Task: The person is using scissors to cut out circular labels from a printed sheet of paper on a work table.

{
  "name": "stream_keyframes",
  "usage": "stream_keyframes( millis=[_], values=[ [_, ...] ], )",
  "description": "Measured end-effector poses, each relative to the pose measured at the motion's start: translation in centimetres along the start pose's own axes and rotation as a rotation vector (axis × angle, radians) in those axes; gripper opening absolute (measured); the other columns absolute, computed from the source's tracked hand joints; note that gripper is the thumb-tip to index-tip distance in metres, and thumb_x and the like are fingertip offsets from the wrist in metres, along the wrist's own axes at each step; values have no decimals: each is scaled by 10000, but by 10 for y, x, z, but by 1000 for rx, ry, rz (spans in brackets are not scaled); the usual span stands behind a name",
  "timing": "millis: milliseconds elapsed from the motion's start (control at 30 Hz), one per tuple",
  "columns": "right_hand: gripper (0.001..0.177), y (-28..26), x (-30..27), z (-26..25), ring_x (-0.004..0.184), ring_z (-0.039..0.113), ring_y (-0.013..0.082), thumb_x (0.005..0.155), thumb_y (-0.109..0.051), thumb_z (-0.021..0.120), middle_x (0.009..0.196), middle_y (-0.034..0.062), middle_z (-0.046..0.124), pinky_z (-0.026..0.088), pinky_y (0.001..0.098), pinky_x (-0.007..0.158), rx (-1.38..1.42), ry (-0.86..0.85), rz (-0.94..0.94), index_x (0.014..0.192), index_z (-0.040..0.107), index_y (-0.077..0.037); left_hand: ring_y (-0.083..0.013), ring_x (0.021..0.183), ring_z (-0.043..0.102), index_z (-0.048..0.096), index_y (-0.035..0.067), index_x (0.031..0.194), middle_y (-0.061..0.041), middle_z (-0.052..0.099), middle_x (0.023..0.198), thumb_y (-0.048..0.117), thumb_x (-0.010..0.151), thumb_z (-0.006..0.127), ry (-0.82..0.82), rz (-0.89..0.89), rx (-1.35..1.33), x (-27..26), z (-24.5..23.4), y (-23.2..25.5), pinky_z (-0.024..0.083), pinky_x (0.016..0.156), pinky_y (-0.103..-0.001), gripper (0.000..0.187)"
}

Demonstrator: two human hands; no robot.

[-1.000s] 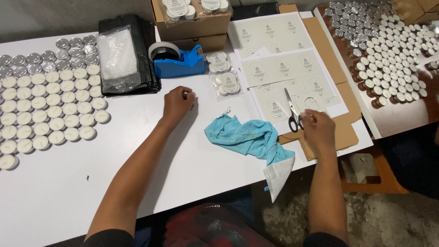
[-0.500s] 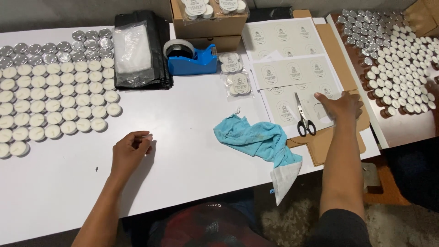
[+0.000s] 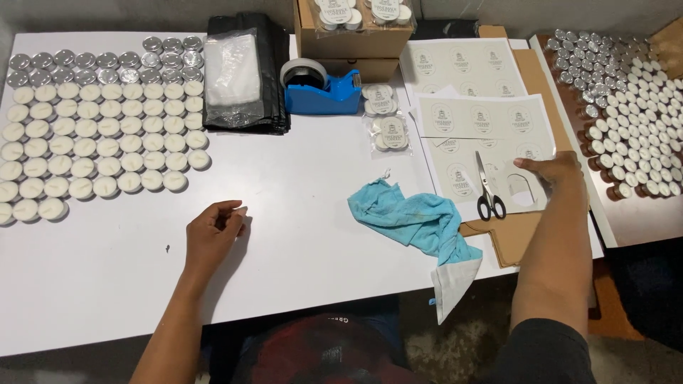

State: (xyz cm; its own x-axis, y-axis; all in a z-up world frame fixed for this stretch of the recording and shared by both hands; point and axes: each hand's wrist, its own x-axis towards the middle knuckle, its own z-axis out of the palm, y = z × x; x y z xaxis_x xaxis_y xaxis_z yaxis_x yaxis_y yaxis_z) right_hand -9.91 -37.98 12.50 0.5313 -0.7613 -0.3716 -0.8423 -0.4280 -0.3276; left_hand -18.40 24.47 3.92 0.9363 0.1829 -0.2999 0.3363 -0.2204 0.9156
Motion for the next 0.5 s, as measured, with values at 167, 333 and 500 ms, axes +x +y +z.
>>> stream_keyframes(
  millis=[167,333,500],
  values=[
    [561,33,76,10,1018,598,327,790,-323,885,1190,147,629,494,453,828,137,176,-134,1216,629,-62,-113,694,625,746,95,1115,-17,649,723,242,942,701,-11,-15,16,-4,2,8,509,756,-239,231],
    [163,34,102,11,902,718,202,873,-158,726,1038,56,757,613,336,740,472,387,-369,1024,671,-135,-105,682,613,750,98,1090,-13,654,706,259,935,702,-8,10,45,-4,2,7,501,761,-239,228],
    [48,-13,4,-8,797,660,58,1024,-265,625,1057,-91,744,510,147,533,755,192,-265,1041,636,-309,-123,689,651,750,91,1108,-2,630,721,208,944,699,-1,-11,-6,-6,1,8,515,746,-238,208]
  ],
)
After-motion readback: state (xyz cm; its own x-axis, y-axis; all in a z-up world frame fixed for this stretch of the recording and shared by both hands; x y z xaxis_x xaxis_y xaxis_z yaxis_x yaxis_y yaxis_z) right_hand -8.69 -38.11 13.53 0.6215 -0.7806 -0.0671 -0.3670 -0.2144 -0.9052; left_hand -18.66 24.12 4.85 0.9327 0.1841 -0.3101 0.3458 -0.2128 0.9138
